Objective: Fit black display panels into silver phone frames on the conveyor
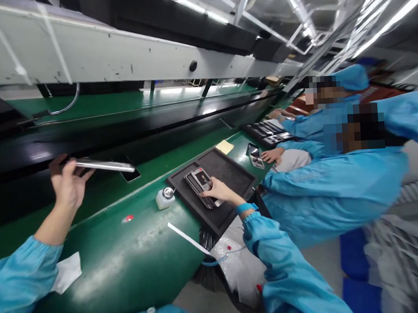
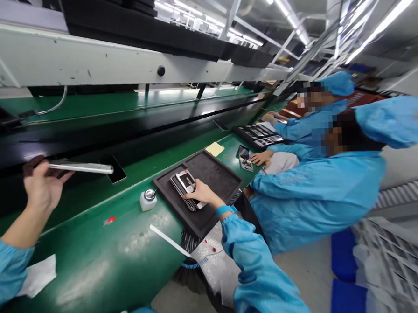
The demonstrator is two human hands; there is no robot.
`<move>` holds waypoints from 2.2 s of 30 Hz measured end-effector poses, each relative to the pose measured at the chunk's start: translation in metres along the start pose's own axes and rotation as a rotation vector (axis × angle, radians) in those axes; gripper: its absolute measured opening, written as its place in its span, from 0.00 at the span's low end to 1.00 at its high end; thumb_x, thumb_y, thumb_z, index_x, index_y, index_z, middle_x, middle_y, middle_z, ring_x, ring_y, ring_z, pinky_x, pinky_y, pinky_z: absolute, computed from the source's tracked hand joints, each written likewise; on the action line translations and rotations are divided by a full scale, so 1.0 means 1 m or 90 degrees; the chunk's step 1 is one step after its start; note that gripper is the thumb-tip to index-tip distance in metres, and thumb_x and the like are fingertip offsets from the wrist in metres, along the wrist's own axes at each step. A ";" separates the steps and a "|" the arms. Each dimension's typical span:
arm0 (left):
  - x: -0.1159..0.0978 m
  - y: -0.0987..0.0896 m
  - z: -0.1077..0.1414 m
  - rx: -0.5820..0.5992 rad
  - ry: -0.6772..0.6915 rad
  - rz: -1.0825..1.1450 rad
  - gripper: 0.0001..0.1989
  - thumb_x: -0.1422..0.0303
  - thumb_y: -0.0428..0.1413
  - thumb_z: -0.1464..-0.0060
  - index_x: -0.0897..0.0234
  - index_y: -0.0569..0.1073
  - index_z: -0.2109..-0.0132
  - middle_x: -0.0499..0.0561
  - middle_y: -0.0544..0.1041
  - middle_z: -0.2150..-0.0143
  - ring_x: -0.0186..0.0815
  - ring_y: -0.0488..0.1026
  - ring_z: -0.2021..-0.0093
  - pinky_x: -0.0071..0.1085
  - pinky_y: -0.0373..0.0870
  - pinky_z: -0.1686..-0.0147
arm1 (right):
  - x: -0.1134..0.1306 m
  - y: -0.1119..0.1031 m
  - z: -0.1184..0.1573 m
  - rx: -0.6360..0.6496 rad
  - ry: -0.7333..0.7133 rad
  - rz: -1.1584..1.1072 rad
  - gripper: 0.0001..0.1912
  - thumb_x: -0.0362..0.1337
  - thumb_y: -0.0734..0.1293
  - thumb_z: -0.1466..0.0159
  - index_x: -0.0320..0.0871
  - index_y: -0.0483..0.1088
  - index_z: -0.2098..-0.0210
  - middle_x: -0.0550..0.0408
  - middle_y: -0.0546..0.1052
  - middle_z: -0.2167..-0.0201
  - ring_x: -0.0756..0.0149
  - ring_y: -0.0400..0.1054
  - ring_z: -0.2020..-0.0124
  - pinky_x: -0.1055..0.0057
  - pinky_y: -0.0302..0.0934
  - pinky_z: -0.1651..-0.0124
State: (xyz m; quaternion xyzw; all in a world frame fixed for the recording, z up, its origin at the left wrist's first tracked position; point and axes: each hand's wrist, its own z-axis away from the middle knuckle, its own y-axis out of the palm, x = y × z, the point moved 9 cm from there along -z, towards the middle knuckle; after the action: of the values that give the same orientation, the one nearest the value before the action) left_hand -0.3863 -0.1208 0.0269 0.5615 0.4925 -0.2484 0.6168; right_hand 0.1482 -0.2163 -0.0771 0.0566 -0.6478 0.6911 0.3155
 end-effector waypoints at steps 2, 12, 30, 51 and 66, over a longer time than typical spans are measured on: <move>-0.024 -0.019 0.024 -0.001 -0.033 0.028 0.12 0.55 0.57 0.35 0.59 0.71 0.55 0.47 0.80 0.62 0.43 0.81 0.53 0.53 0.81 0.44 | 0.008 0.014 0.004 0.013 -0.008 0.009 0.25 0.41 0.84 0.52 0.46 0.67 0.65 0.55 0.79 0.67 0.59 0.74 0.65 0.68 0.67 0.61; -0.080 -0.085 0.140 -0.053 -0.268 0.075 0.32 0.48 0.38 0.24 0.63 0.80 0.50 0.60 0.86 0.50 0.46 0.84 0.65 0.42 0.84 0.71 | 0.016 0.014 0.026 -0.095 0.017 0.052 0.31 0.58 0.83 0.51 0.46 0.65 0.71 0.39 0.78 0.59 0.40 0.73 0.50 0.52 0.67 0.46; -0.086 -0.082 0.173 0.306 -0.345 0.183 0.32 0.42 0.48 0.28 0.64 0.75 0.37 0.62 0.86 0.52 0.50 0.86 0.65 0.42 0.84 0.69 | 0.085 -0.096 0.133 -0.386 -0.102 -0.172 0.32 0.70 0.72 0.46 0.48 0.66 0.67 0.55 0.72 0.75 0.60 0.66 0.75 0.64 0.64 0.72; -0.073 -0.062 0.211 0.540 0.107 -0.208 0.36 0.47 0.45 0.24 0.56 0.53 0.18 0.69 0.54 0.20 0.52 0.77 0.40 0.50 0.77 0.40 | 0.364 0.077 0.266 -0.119 -0.480 -0.657 0.16 0.49 0.65 0.22 0.48 0.76 0.44 0.45 0.77 0.38 0.52 0.73 0.35 0.47 0.71 0.32; -0.075 -0.061 0.202 0.593 0.095 -0.292 0.41 0.44 0.51 0.28 0.64 0.58 0.20 0.71 0.57 0.20 0.63 0.66 0.26 0.59 0.67 0.29 | 0.308 0.062 0.234 -0.141 -0.511 -0.538 0.15 0.49 0.67 0.25 0.48 0.66 0.65 0.49 0.73 0.49 0.52 0.72 0.44 0.52 0.72 0.42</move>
State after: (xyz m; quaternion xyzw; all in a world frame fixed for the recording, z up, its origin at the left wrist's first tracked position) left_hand -0.4017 -0.3441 0.0423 0.6702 0.4827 -0.5290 0.1949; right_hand -0.2059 -0.3203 0.0559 0.5335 -0.7061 0.3582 0.2975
